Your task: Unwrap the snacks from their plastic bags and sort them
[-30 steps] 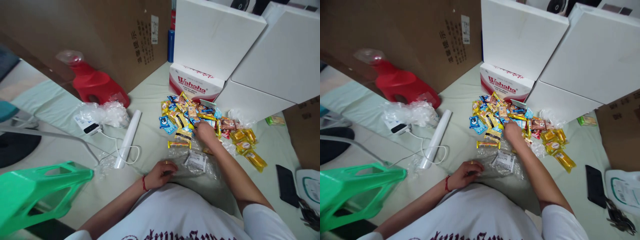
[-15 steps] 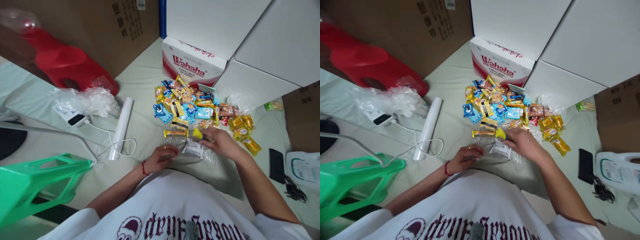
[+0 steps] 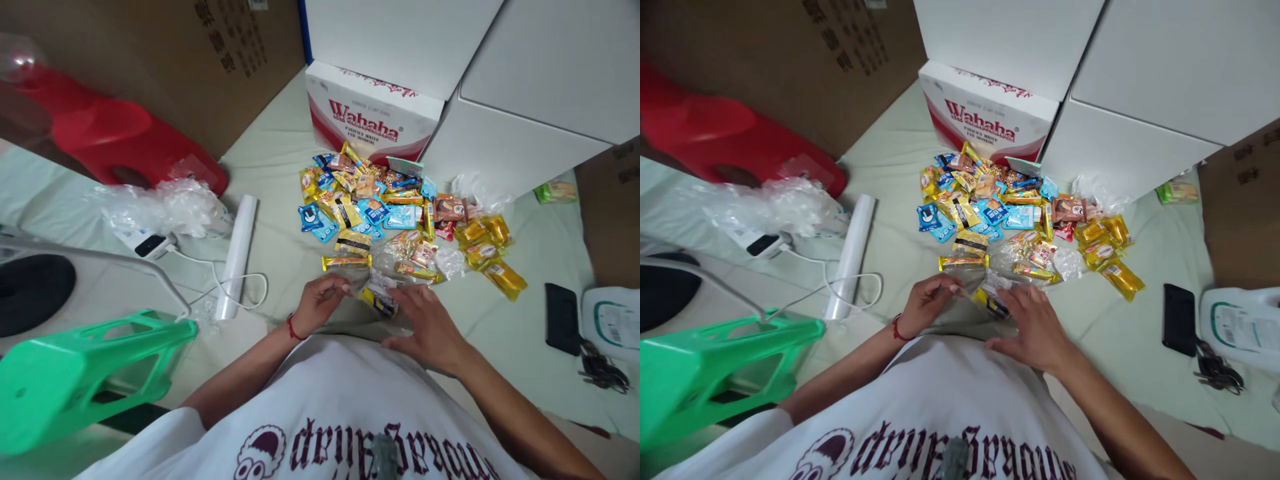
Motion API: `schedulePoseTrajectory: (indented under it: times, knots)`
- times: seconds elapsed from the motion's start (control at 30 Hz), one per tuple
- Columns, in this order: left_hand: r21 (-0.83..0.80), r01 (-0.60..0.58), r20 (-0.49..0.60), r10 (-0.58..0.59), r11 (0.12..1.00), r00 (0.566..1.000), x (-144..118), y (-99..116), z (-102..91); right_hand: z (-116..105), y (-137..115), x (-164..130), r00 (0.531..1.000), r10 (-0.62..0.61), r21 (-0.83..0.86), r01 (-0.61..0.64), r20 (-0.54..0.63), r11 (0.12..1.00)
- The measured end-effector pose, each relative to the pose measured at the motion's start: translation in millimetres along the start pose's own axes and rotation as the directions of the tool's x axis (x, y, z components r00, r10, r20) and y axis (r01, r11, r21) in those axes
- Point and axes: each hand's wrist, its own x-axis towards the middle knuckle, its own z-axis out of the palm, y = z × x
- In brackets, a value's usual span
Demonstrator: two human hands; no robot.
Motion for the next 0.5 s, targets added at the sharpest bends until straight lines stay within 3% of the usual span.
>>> schedulePoseTrajectory:
  times: [0.1,0.17,0.23,0.37,0.5]
  knots:
    - [-0.044,0.057,-0.036,-0.058,0.997,0.998,2,-5,6.7,31,-11,-18,0.988,0.154,-0.150,-0.154,-0.013,0.976]
    - [-0.049,0.085,-0.052,-0.088,0.995,0.995,4,-7,8.3,42,-8,-22,0.976,0.215,-0.163,-0.216,-0.025,0.963]
    - [-0.039,0.110,-0.060,-0.113,0.993,0.992,6,-7,7.8,38,2,-22,0.975,0.220,-0.065,-0.222,-0.031,0.973]
    - [-0.064,0.166,-0.067,-0.170,0.984,0.983,11,-8,5.6,7,29,-8,0.978,0.210,0.233,-0.206,0.010,0.950]
    - [-0.007,0.246,-0.081,-0.246,0.969,0.966,19,-18,10.0,0,51,19,0.933,0.326,0.329,-0.359,0.155,0.873]
